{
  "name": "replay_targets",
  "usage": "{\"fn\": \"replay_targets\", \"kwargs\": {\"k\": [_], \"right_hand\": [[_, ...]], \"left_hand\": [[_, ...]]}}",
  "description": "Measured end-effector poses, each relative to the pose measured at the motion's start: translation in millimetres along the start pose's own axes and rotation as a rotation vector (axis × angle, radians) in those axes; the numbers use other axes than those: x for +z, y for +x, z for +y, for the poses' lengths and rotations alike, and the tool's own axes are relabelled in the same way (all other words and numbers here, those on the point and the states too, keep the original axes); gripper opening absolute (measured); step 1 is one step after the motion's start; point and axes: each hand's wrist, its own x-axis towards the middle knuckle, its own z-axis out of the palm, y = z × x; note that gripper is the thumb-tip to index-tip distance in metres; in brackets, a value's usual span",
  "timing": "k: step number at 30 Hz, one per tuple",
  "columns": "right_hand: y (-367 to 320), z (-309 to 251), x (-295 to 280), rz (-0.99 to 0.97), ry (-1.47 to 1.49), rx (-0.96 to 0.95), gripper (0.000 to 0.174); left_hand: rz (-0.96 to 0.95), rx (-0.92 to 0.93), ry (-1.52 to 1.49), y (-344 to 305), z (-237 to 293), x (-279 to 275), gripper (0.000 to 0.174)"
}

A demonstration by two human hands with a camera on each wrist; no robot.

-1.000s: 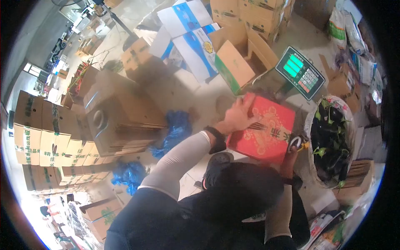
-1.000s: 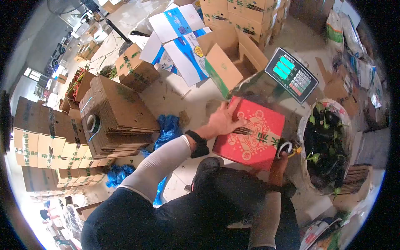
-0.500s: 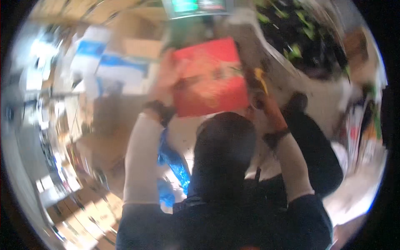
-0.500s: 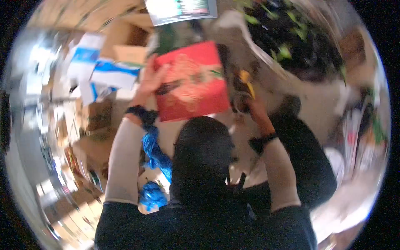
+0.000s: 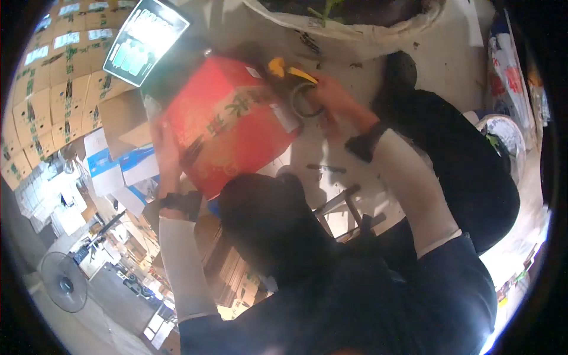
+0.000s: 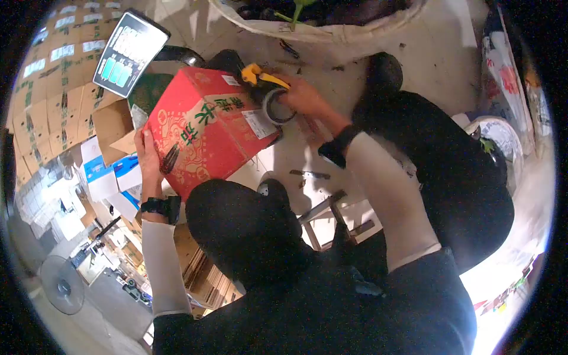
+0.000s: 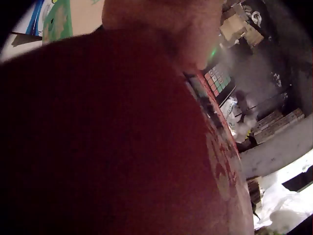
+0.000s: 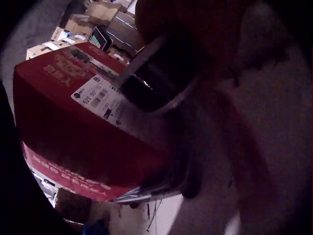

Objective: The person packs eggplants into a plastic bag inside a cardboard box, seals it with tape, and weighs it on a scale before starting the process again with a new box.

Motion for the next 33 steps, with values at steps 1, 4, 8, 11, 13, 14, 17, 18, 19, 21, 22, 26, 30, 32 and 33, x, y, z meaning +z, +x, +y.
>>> {"fn": "replay_targets", "kwargs": {"k": [1, 4, 8, 11, 13, 14, 17, 18, 19, 21, 22, 26, 30, 32, 33], "right_hand": [[15, 7, 1, -0.004, -0.074, -0.149, 0.062], [27, -34, -7, -0.018, -0.133, -0.254, 0.057], [68, -60, -5, -0.097, -0.367, -0.324, 0.055], [81, -50, 4, -0.203, -0.297, -0.436, 0.068], [74, -26, 4, -0.272, -0.360, -0.472, 0.070], [69, -17, -3, -0.337, -0.428, -0.515, 0.072], [-22, -20, -32, -0.626, -0.344, -0.196, 0.073], [-41, 6, -30, -0.694, -0.212, -0.190, 0.072], [-65, 12, -31, -0.608, -0.235, -0.239, 0.073], [-108, 15, -19, -0.530, -0.267, -0.292, 0.074], [-124, 18, -6, -0.388, -0.206, -0.255, 0.076], [-180, 30, 87, 0.010, -0.085, 0.066, 0.080], [-149, 8, 119, 0.293, 0.120, -0.093, 0.073], [-88, -3, 91, 0.373, -0.027, -0.249, 0.066], [-54, -32, 70, 0.364, -0.121, -0.336, 0.064]], "left_hand": [[-0.014, -0.003, 0.009, 2, -6, -3, 0.041], [0.000, 0.037, 0.038, 2, -8, -3, 0.045], [0.032, 0.002, 0.160, -3, 6, 2, 0.047], [0.031, 0.057, 0.276, -2, 5, 0, 0.048], [0.037, -0.003, 0.141, -6, 9, 3, 0.050], [0.039, 0.000, 0.138, -6, 9, 5, 0.050], [0.090, -0.018, 0.160, -6, 10, 3, 0.049], [0.079, -0.048, 0.118, -6, 8, 2, 0.048], [0.065, -0.078, 0.075, -5, 6, 2, 0.048], [0.043, -0.076, 0.060, -2, -1, 1, 0.048], [0.028, -0.074, 0.049, 1, -4, -2, 0.048], [0.008, -0.063, 0.029, 7, -15, -6, 0.049], [0.065, -0.264, 0.017, -8, 1, -5, 0.063], [0.081, -0.279, 0.238, -12, -21, -29, 0.069], [0.081, -0.280, 0.450, -14, -26, -35, 0.075]]}}
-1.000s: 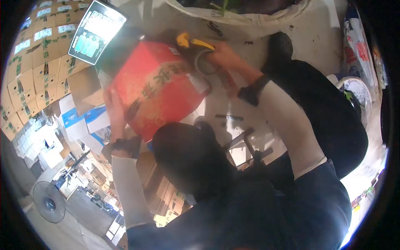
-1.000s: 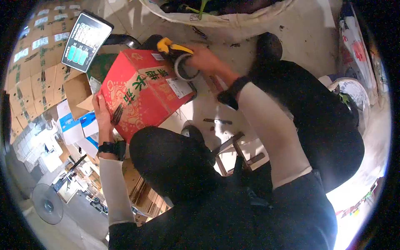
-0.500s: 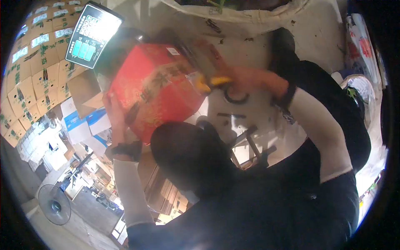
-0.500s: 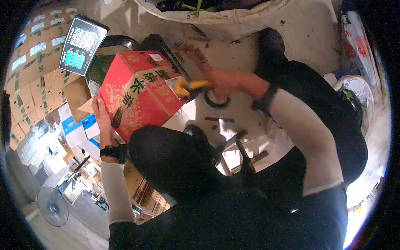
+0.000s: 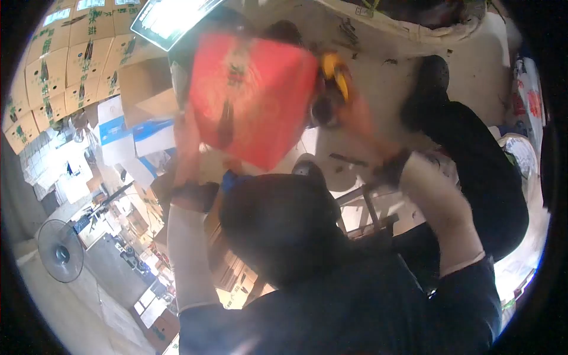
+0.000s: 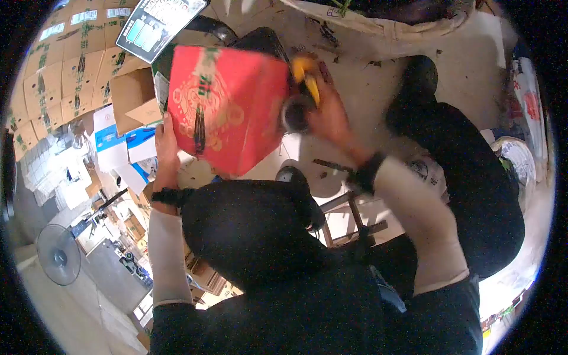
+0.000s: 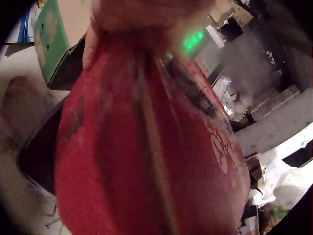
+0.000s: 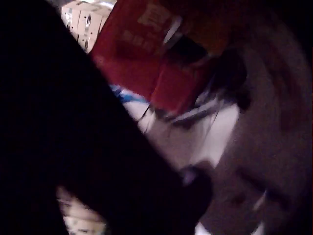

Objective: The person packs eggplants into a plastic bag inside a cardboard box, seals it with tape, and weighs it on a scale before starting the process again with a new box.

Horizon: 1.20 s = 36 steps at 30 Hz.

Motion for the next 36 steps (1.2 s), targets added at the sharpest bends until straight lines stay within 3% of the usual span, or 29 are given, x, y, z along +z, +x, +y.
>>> {"fn": "replay_targets", "kwargs": {"k": [1, 2, 4, 5, 6, 7, 9, 10, 12, 14, 15, 17, 20, 22, 23, 24, 25, 27, 29, 31, 32, 33, 34, 35, 36], "right_hand": [[38, 8, -5, -0.189, 0.001, 0.286, 0.078], [81, -16, -21, -0.371, 0.009, 0.319, 0.062], [158, 11, -8, -0.641, -0.040, 0.141, 0.041], [186, 34, -6, -0.560, -0.111, -0.552, 0.035], [196, 36, -7, -0.434, -0.177, -1.239, 0.029], [201, 38, -4, -0.435, -0.185, -1.236, 0.029], [196, 12, 9, -0.708, -0.438, -0.070, 0.028], [193, 33, 10, -0.714, -0.442, -0.062, 0.028], [192, 99, 9, -0.953, -0.509, -0.603, 0.044], [110, 5, -55, -0.996, -0.284, -0.250, 0.070], [77, 57, -42, -0.937, -0.425, -0.145, 0.084], [1, 60, -54, -1.028, -0.140, -0.085, 0.078], [-67, -14, -70, -0.920, -0.354, -0.026, 0.083], [-90, -23, -56, -0.640, -0.267, 0.144, 0.081], [-93, -13, -45, -0.635, -0.268, 0.139, 0.081], [-96, 5, -28, -0.451, -0.211, 0.169, 0.078], [-92, 14, -17, -0.270, -0.153, 0.197, 0.075], [-32, 18, -6, 0.002, -0.209, 0.020, 0.053], [46, 5, -21, -0.346, 0.047, 0.314, 0.050], [113, 20, -12, -0.505, -0.170, 0.216, 0.043], [142, 41, -2, -0.507, -0.173, 0.217, 0.043], [165, 68, 13, -0.557, -0.316, -0.063, 0.039], [174, 84, 23, -0.601, -0.452, -0.345, 0.035], [171, 63, 22, -0.605, -0.449, -0.342, 0.035], [165, 20, 14, -0.630, -0.337, -0.115, 0.033]], "left_hand": [[-0.171, -0.045, -0.098, -11, -1, -9, 0.080], [-0.183, -0.041, -0.097, -17, 2, -11, 0.080], [-0.341, -0.352, -0.140, -32, 10, -8, 0.082], [-0.327, -0.156, -0.429, -46, 18, 0, 0.080], [-0.335, -0.153, -0.433, -45, 21, 6, 0.080], [-0.320, -0.140, -0.610, -43, 24, 13, 0.077], [-0.371, -0.168, -0.973, -55, 35, 20, 0.066], [-0.377, -0.177, -0.975, -64, 47, 16, 0.066], [-0.513, -0.121, -0.908, -86, 81, 0, 0.063], [-0.486, -0.189, -0.863, -68, 68, 4, 0.063], [-0.463, -0.226, -0.828, -65, 65, 5, 0.063], [-0.439, -0.253, -0.792, -55, 49, 10, 0.063], [-0.505, -0.299, -0.939, -47, 29, 15, 0.056], [-0.536, -0.298, -0.967, -63, 36, 18, 0.055], [-0.551, -0.291, -0.981, -75, 39, 18, 0.054], [-0.569, -0.273, -0.998, -89, 41, 17, 0.053], [-0.595, -0.265, -1.013, -110, 41, 17, 0.052], [-0.651, -0.234, -1.014, -149, 40, 14, 0.050], [-0.727, -0.183, -0.943, -180, 39, 2, 0.049], [-0.742, -0.029, -0.761, -184, 38, -18, 0.048], [-0.563, 0.203, -0.522, -160, 35, -30, 0.042], [-0.377, 0.423, -0.276, -122, 31, -48, 0.037], [-0.092, 0.255, -0.246, -90, 33, -56, 0.036], [0.041, 0.338, -0.283, -80, 53, -51, 0.046], [0.019, 0.382, -0.375, -61, 52, -39, 0.052]]}}
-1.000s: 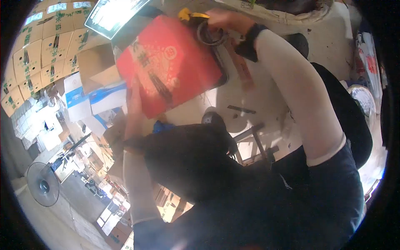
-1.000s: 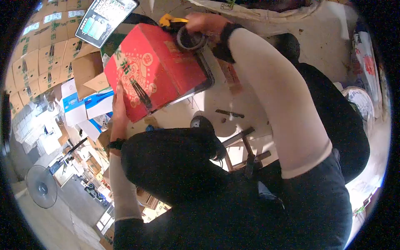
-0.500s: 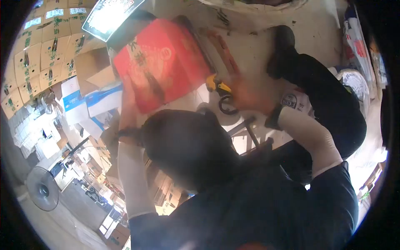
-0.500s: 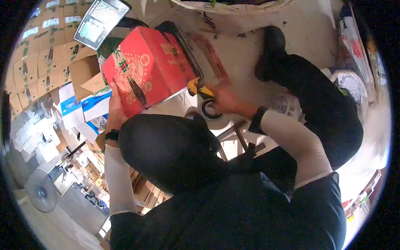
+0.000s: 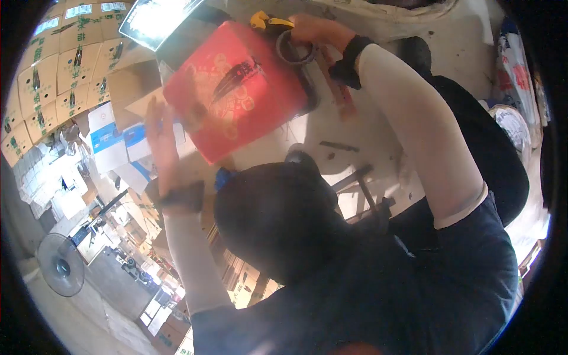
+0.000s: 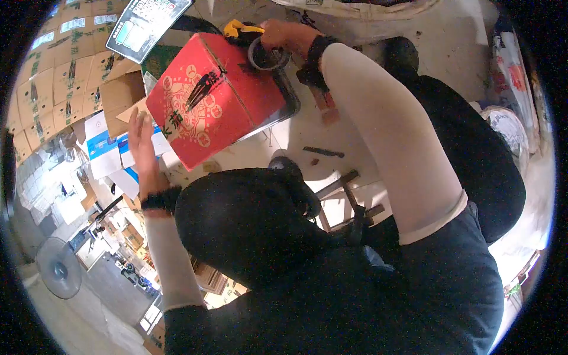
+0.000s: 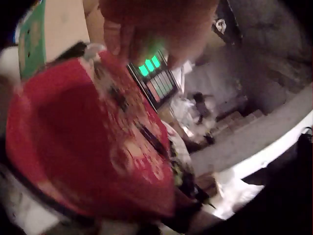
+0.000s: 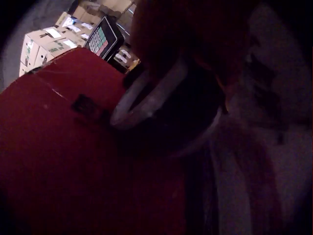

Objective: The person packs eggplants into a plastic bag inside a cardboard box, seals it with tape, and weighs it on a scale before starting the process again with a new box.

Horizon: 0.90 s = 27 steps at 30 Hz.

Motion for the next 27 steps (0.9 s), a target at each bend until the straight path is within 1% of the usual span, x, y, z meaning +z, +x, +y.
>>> {"fn": "replay_targets", "kwargs": {"k": [1, 2, 4, 5, 6, 8, 9, 10, 11, 12, 13, 15, 17, 19, 20, 21, 22, 23, 24, 25, 27], "right_hand": [[-4, -23, -11, -0.043, 0.176, 0.171, 0.031], [-1, -22, -11, -0.042, 0.185, 0.175, 0.031], [-2, -13, -7, -0.047, 0.152, -0.049, 0.030], [-5, -13, -8, -0.049, 0.162, -0.030, 0.030], [-6, -19, -12, -0.063, 0.130, -0.005, 0.032], [-12, -27, -14, -0.086, 0.105, 0.024, 0.034], [-12, -27, -16, -0.132, 0.206, 0.049, 0.034], [-11, -27, -19, -0.173, 0.305, 0.074, 0.034], [-6, -16, -13, -0.169, 0.310, 0.080, 0.034], [0, -2, -1, -0.144, 0.156, -0.029, 0.035], [2, 12, 10, -0.122, 0.003, -0.136, 0.036], [-40, 14, 11, -0.293, -0.048, -0.153, 0.047], [-103, 18, 27, -0.452, 0.008, -0.126, 0.059], [-169, -8, 27, -0.410, 0.152, -0.017, 0.067], [-190, -17, 38, -0.340, 0.159, 0.054, 0.070], [-205, -22, 55, -0.266, 0.163, 0.121, 0.073], [-218, -25, 87, -0.255, 0.161, 0.119, 0.073], [-226, -25, 126, -0.013, 0.259, 0.126, 0.075], [-230, -27, 150, 0.230, 0.357, 0.131, 0.077], [-230, -35, 156, 0.239, 0.361, 0.122, 0.077], [-221, -49, 159, 0.344, 0.340, 0.264, 0.078]], "left_hand": [[-0.013, 0.042, -0.095, 16, -19, 9, 0.058], [-0.020, 0.041, -0.089, 35, -40, 15, 0.058], [-0.042, 0.134, 0.281, 62, -75, 27, 0.064], [-0.096, 0.238, 0.404, 56, -71, 27, 0.064], [-0.114, 0.234, 0.403, 53, -57, 32, 0.064], [-0.044, 0.038, 0.248, 46, -35, 40, 0.063], [0.014, 0.106, 0.347, 52, -49, 38, 0.062], [0.012, 0.108, 0.347, 57, -63, 34, 0.062], [0.000, 0.072, 0.280, 60, -71, 33, 0.062], [-0.017, 0.032, 0.216, 58, -68, 35, 0.062], [0.022, -0.002, 0.274, 57, -66, 36, 0.062], [0.015, 0.002, 0.289, 56, -68, 34, 0.062], [0.031, 0.004, 0.275, 57, -68, 35, 0.065], [0.033, -0.002, 0.284, 55, -68, 35, 0.065], [0.045, -0.002, 0.293, 54, -65, 36, 0.066], [0.040, 0.009, 0.289, 53, -60, 39, 0.066], [0.001, 0.002, 0.252, 49, -53, 40, 0.065], [-0.035, -0.004, 0.219, 46, -46, 40, 0.064], [-0.071, -0.010, 0.187, 44, -39, 37, 0.063], [-0.066, 0.001, 0.192, 40, -40, 33, 0.063], [-0.007, 0.084, 0.281, 30, -59, 30, 0.062]]}}
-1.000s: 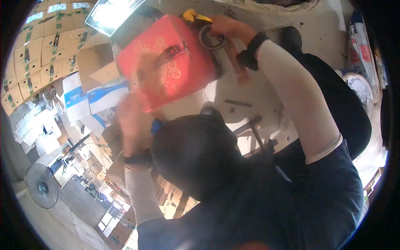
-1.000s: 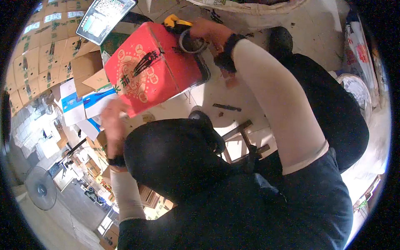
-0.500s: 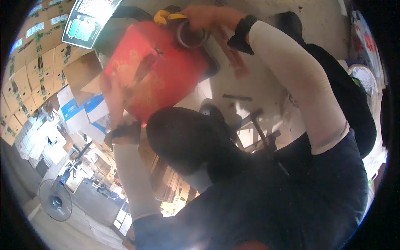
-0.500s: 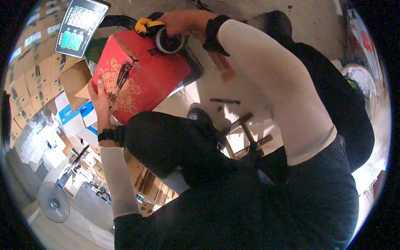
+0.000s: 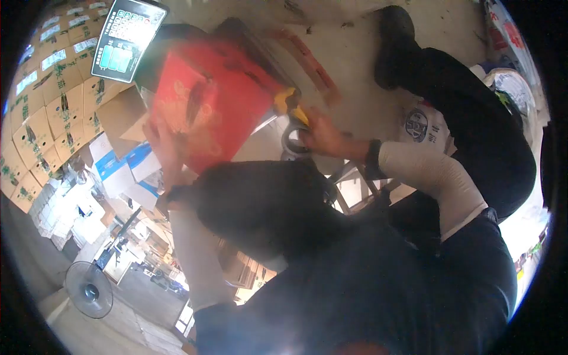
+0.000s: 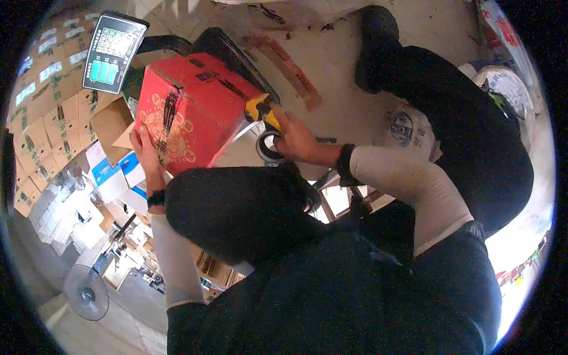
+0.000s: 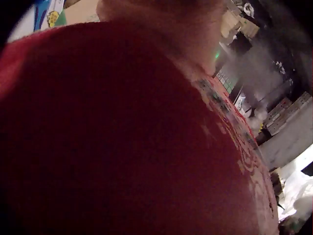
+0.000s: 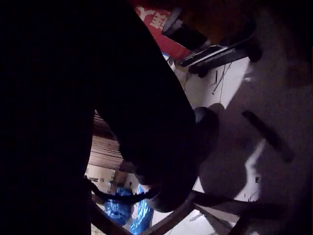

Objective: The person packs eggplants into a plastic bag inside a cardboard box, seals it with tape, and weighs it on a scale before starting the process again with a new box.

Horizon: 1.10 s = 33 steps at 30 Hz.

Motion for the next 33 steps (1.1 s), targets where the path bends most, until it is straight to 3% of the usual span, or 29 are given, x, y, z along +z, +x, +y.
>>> {"fn": "replay_targets", "kwargs": {"k": [1, 2, 4, 5, 6, 8, 9, 15, 19, 21, 24, 26, 28, 32, 33], "right_hand": [[16, 0, -1, -0.014, 0.033, 0.004, 0.076], [40, -1, -10, -0.034, 0.068, 0.018, 0.073], [99, -5, -41, -0.239, 0.116, -0.031, 0.065], [126, -19, -51, -0.198, 0.010, -0.060, 0.056], [157, -30, -52, -0.154, -0.098, -0.093, 0.049], [256, -11, -20, -0.340, -0.208, -0.011, 0.039], [283, -17, -23, -0.374, -0.256, -0.057, 0.039], [330, -34, -37, -0.515, -0.261, -0.242, 0.037], [323, -17, -41, -0.618, -0.239, -0.331, 0.036], [305, 18, -36, -0.671, -0.206, -0.467, 0.036], [192, 34, -64, -0.513, -0.194, -0.590, 0.040], [127, 4, -93, -0.840, -0.645, -0.371, 0.070], [69, -16, -108, -0.763, -0.285, -0.075, 0.068], [24, -31, -81, -0.672, -0.320, 0.095, 0.076], [8, -39, -67, -0.348, -0.238, 0.094, 0.078]], "left_hand": [[0.026, 0.028, 0.047, -6, -9, 2, 0.062], [0.123, -0.343, -0.274, -17, 10, 10, 0.059], [0.052, -0.425, -0.205, -33, -13, 4, 0.060], [-0.006, -0.492, -0.151, -39, -25, -1, 0.062], [0.097, -0.621, -0.264, -64, 29, 9, 0.065], [-0.006, -0.707, -0.428, -81, 42, 11, 0.066], [-0.052, -0.745, -0.519, -84, 46, 13, 0.066], [-0.147, -0.824, -0.736, -87, 57, 17, 0.068], [-0.167, -0.856, -0.769, -88, 61, 14, 0.070], [-0.183, -0.859, -0.777, -86, 63, 14, 0.071], [-0.205, -0.859, -0.794, -87, 68, 16, 0.072], [-0.214, -0.857, -0.805, -91, 69, 16, 0.073], [-0.214, -0.848, -0.817, -95, 71, 16, 0.073], [-0.334, -0.850, -0.757, -97, 77, 16, 0.082], [-0.348, -0.841, -0.765, -101, 81, 19, 0.082]]}}
